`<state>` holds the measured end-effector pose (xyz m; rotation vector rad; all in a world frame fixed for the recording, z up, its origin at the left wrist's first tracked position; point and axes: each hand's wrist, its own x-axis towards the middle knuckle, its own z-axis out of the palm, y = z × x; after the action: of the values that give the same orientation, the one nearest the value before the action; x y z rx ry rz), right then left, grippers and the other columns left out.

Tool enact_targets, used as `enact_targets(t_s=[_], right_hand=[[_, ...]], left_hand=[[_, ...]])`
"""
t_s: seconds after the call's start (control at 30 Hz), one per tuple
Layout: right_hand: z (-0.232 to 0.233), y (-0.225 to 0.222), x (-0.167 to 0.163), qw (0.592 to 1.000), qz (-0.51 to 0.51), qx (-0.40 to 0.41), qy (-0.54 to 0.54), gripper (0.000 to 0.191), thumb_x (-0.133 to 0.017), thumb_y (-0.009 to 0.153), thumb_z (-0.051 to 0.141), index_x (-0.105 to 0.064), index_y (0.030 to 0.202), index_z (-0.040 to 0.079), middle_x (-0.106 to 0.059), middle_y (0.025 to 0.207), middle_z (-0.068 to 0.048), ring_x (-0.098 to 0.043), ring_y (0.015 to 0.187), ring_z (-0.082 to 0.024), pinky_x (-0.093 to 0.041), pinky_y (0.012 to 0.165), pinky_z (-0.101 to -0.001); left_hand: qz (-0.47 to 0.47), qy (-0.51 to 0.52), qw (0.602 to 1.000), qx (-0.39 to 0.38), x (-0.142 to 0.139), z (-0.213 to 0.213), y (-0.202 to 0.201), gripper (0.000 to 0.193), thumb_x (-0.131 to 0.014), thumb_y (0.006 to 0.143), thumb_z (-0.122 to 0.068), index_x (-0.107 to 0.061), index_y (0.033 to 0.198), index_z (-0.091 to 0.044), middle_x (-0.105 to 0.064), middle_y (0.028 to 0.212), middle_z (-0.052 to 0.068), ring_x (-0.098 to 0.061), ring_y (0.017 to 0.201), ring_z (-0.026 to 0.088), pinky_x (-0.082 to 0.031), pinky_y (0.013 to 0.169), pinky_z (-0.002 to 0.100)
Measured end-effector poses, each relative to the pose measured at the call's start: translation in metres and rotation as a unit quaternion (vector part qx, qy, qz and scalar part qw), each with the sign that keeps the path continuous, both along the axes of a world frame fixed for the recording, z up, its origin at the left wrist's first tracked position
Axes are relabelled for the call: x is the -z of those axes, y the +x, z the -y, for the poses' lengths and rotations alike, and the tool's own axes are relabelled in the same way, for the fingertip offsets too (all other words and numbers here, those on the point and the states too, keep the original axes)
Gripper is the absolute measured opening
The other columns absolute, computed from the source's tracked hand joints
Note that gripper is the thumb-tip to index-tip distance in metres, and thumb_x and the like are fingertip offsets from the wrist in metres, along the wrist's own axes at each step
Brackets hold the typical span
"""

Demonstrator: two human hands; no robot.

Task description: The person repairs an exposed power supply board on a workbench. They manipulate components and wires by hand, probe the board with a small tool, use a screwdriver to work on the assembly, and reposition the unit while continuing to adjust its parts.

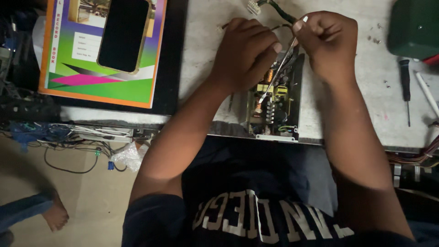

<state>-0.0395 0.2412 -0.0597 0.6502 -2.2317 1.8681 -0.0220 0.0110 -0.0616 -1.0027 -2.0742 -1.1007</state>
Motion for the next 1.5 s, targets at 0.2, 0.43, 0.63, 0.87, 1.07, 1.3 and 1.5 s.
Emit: enact_targets(t_s=[0.2, 0.43, 0.63, 0.87, 1.07, 1.3, 1.5], right_hand=[[-0.004, -0.007, 0.005, 0.998, 0.016, 0.025, 0.05, 0.022, -0.073, 0.113, 0.002, -0.066, 0.093, -0.002, -0.065, 0.081, -0.002, -0.062, 0.073, -0.008, -0.049, 0.068, -0.0239], [-0.014, -0.014, 0.014, 0.996, 0.051, 0.02, 0.066, 0.022, -0.076, 0.111, 0.003, -0.065, 0.092, -0.001, -0.066, 0.083, -0.001, -0.059, 0.075, -0.006, -0.045, 0.068, -0.0247], [-0.019, -0.019, 0.014, 0.99, 0.047, 0.007, 0.132, 0.024, -0.074, 0.112, 0.006, -0.066, 0.09, -0.001, -0.066, 0.08, -0.002, -0.058, 0.072, -0.006, -0.044, 0.066, -0.0246], [-0.017, -0.013, 0.008, 0.997, 0.071, -0.024, 0.025, 0.015, -0.068, 0.116, 0.008, -0.068, 0.103, -0.001, -0.068, 0.086, -0.004, -0.062, 0.076, -0.009, -0.047, 0.07, -0.0241], [-0.016, -0.008, 0.007, 0.988, 0.051, -0.066, -0.129, 0.022, -0.066, 0.121, 0.01, -0.065, 0.101, -0.001, -0.069, 0.09, -0.012, -0.056, 0.069, -0.013, -0.044, 0.066, -0.0262], [-0.051, -0.016, 0.007, 0.943, 0.035, -0.006, -0.331, 0.019, -0.066, 0.114, 0.017, -0.06, 0.104, 0.002, -0.063, 0.088, -0.011, -0.048, 0.062, -0.015, -0.035, 0.06, -0.0277], [-0.122, -0.009, -0.029, 0.971, -0.101, 0.111, -0.186, 0.025, -0.071, 0.12, 0.011, -0.063, 0.101, -0.002, -0.061, 0.085, -0.01, -0.048, 0.067, -0.017, -0.034, 0.063, -0.0295]], left_hand=[[0.017, 0.006, 1.0, 0.008, -0.004, 0.001, 0.002, 0.012, -0.072, 0.094, -0.024, -0.066, 0.092, -0.014, -0.068, 0.09, 0.0, -0.064, 0.093, 0.022, -0.039, 0.093, 0.041], [0.003, -0.004, 1.0, 0.03, -0.005, 0.002, 0.002, 0.009, -0.076, 0.093, -0.027, -0.073, 0.092, -0.019, -0.07, 0.092, -0.004, -0.063, 0.099, 0.018, -0.037, 0.094, 0.04], [0.006, -0.012, 0.999, 0.031, -0.001, 0.002, 0.0, 0.011, -0.074, 0.095, -0.026, -0.075, 0.089, -0.018, -0.07, 0.091, -0.004, -0.062, 0.097, 0.017, -0.037, 0.094, 0.04], [0.006, -0.008, 1.0, 0.023, 0.002, 0.0, -0.002, 0.013, -0.073, 0.096, -0.026, -0.074, 0.087, -0.017, -0.07, 0.091, -0.002, -0.063, 0.098, 0.019, -0.037, 0.094, 0.041], [-0.003, -0.003, 1.0, 0.01, 0.001, 0.0, -0.002, 0.012, -0.071, 0.098, -0.025, -0.074, 0.091, -0.015, -0.071, 0.095, 0.0, -0.063, 0.101, 0.021, -0.039, 0.096, 0.041], [0.01, 0.017, 1.0, 0.012, -0.006, 0.001, 0.0, 0.01, -0.07, 0.097, -0.021, -0.072, 0.095, -0.011, -0.071, 0.097, 0.003, -0.062, 0.102, 0.025, -0.04, 0.097, 0.043], [0.019, 0.032, 0.999, -0.001, -0.015, -0.002, 0.003, 0.011, -0.068, 0.098, -0.018, -0.071, 0.093, -0.009, -0.069, 0.091, 0.004, -0.061, 0.096, 0.026, -0.04, 0.095, 0.042]])
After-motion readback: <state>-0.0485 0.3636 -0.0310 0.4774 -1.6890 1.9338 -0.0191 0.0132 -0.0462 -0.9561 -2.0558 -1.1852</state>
